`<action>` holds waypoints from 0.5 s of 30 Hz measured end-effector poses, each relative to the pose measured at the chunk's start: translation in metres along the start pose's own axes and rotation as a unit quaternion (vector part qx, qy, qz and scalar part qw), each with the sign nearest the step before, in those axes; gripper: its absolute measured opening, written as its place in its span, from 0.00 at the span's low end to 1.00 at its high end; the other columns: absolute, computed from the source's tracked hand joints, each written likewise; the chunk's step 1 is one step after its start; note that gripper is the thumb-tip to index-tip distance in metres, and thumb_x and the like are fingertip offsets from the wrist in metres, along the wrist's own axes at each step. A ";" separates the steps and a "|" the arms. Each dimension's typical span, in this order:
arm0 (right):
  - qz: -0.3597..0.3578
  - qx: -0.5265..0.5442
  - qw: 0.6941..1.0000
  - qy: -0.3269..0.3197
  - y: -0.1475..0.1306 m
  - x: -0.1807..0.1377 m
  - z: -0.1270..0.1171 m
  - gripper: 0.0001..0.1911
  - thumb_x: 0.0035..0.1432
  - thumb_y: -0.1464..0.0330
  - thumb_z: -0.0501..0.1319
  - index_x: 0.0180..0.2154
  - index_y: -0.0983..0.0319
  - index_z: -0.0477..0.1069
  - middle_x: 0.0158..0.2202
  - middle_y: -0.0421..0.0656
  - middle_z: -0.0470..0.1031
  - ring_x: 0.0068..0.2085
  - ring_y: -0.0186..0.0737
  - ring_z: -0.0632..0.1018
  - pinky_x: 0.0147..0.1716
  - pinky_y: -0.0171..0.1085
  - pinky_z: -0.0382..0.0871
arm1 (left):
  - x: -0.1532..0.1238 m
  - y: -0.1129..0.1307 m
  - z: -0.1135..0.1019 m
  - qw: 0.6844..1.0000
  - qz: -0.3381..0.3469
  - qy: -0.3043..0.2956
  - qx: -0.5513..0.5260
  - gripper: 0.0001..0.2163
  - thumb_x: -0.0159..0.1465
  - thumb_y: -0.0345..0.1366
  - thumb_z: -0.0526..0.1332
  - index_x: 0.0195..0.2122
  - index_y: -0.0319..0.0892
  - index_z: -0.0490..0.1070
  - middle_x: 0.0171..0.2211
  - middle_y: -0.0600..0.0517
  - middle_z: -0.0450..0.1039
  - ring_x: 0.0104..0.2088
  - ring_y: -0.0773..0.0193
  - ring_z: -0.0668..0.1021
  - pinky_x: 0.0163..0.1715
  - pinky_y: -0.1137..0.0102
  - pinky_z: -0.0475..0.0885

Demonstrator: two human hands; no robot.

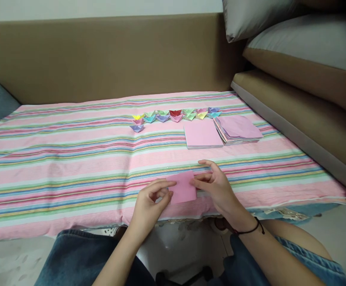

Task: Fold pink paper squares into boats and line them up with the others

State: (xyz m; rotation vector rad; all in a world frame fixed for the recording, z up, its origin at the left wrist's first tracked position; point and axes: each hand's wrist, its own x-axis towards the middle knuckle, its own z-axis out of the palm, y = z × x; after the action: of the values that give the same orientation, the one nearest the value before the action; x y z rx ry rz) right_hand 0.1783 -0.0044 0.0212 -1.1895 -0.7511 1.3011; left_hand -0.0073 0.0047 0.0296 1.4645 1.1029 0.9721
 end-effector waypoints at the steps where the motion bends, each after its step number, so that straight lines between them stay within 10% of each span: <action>1: -0.004 0.001 1.000 -0.002 0.000 0.000 0.000 0.34 0.33 0.67 0.74 0.43 0.58 0.61 0.21 0.34 0.75 0.25 0.37 0.76 0.28 0.35 0.70 | 0.000 0.001 0.000 1.000 0.003 0.000 -0.001 0.09 0.54 0.33 0.64 0.37 0.41 0.78 0.25 0.53 0.69 0.22 0.72 0.69 0.23 0.76 0.67; 15: -0.022 0.023 0.999 -0.008 -0.006 0.004 -0.003 0.31 0.33 0.68 0.74 0.38 0.57 0.59 0.21 0.32 0.73 0.24 0.33 0.74 0.28 0.33 0.68 | -0.003 -0.001 -0.001 1.000 0.004 -0.018 0.011 0.12 0.56 0.33 0.64 0.42 0.44 0.77 0.37 0.49 0.73 0.23 0.74 0.68 0.23 0.77 0.67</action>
State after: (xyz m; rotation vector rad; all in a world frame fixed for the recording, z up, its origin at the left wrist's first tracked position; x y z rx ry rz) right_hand 0.1832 -0.0008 0.0254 -1.1209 -0.7518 1.2857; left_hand -0.0094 0.0025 0.0288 1.4990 1.0849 0.9380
